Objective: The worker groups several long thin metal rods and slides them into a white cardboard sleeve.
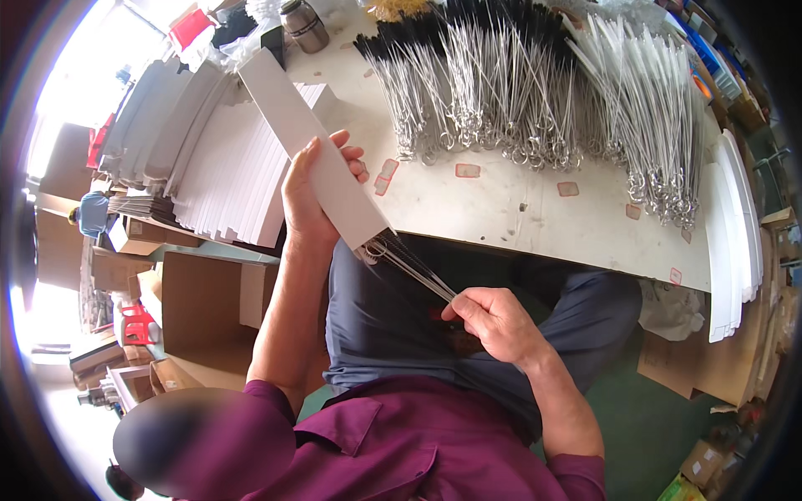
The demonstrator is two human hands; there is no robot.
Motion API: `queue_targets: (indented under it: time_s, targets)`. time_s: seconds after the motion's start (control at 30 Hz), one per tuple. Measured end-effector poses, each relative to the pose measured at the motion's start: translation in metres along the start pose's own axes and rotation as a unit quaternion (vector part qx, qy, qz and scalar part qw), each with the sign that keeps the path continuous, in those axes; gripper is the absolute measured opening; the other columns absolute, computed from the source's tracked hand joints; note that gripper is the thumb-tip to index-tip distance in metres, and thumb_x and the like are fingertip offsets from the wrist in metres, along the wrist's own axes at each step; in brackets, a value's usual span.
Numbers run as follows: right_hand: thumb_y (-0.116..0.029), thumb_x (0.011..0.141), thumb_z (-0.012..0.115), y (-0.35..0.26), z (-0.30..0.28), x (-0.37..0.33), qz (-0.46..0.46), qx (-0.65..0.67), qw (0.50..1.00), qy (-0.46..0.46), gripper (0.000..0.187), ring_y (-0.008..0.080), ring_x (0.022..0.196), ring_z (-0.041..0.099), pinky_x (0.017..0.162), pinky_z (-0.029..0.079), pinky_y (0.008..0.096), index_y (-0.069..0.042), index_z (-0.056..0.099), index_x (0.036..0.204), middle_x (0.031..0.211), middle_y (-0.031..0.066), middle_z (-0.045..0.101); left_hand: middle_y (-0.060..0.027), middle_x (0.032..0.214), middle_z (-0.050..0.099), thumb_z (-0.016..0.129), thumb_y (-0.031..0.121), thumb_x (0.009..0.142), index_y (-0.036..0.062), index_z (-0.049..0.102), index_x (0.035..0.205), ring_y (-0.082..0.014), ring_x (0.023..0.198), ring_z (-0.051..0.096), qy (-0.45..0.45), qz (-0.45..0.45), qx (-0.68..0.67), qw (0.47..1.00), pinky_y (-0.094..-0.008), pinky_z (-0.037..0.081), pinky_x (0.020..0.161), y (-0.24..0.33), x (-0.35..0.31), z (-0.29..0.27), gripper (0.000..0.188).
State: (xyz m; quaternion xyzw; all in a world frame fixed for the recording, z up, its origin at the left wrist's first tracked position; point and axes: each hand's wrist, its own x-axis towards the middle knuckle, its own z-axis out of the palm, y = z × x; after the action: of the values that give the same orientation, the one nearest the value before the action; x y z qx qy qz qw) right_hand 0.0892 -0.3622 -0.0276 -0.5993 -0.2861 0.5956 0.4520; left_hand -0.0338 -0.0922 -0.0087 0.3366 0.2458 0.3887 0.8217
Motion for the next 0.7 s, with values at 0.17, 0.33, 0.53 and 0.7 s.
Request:
queue_targets:
  time_s: [0.17,0.33,0.53,0.7]
  targets:
    - [-0.02,0.107,0.057,-0.006,0.002,0.014,-0.015,-0.004,1.0,-0.018,0.027,0.0063,0.068,0.049,0.064,0.046,0.0252,0.003,0.069,0.111,0.074,-0.0017,0.058,-0.0161,0.095,0.064,0.059,0.039,0.1,-0.0025,0.06,0.114,-0.0249,0.078,0.061,-0.003,-0.023,0.039,0.999,-0.0405,0.053,0.076,-0.03,-0.02,0.008,0.044]
    - [-0.022,0.099,0.068,-0.025,0.004,0.039,-0.035,0.047,0.998,-0.022,0.047,0.0143,0.1,0.064,0.09,0.052,0.0298,0.004,0.053,0.135,0.111,0.0103,0.067,-0.0166,0.092,0.064,0.058,0.045,0.101,0.003,0.057,0.107,-0.0266,0.079,0.064,0.02,-0.02,0.014,0.999,-0.041,0.054,0.078,-0.061,-0.042,0.01,0.042]
    - [-0.024,0.079,0.088,-0.021,0.013,0.054,-0.152,-0.236,0.953,0.112,0.061,0.0237,0.091,0.072,0.085,0.056,0.0371,0.006,0.06,0.124,0.098,0.0171,0.074,-0.0196,0.1,0.066,0.051,0.048,0.105,-0.0018,0.052,0.122,-0.0309,0.088,0.068,0.045,-0.034,0.068,0.996,-0.0453,0.056,0.086,-0.075,-0.066,0.014,0.052]
    - [-0.026,0.077,0.087,-0.027,-0.022,0.033,-0.11,-0.19,0.973,0.067,0.048,0.0259,0.084,0.071,0.08,0.056,0.0353,0.005,0.068,0.109,0.093,0.0191,0.073,-0.0125,0.089,0.072,0.065,0.033,0.1,-0.004,0.069,0.106,-0.0206,0.08,0.07,-0.177,-0.154,0.493,0.837,-0.0344,0.058,0.08,-0.033,-0.097,0.002,0.038]
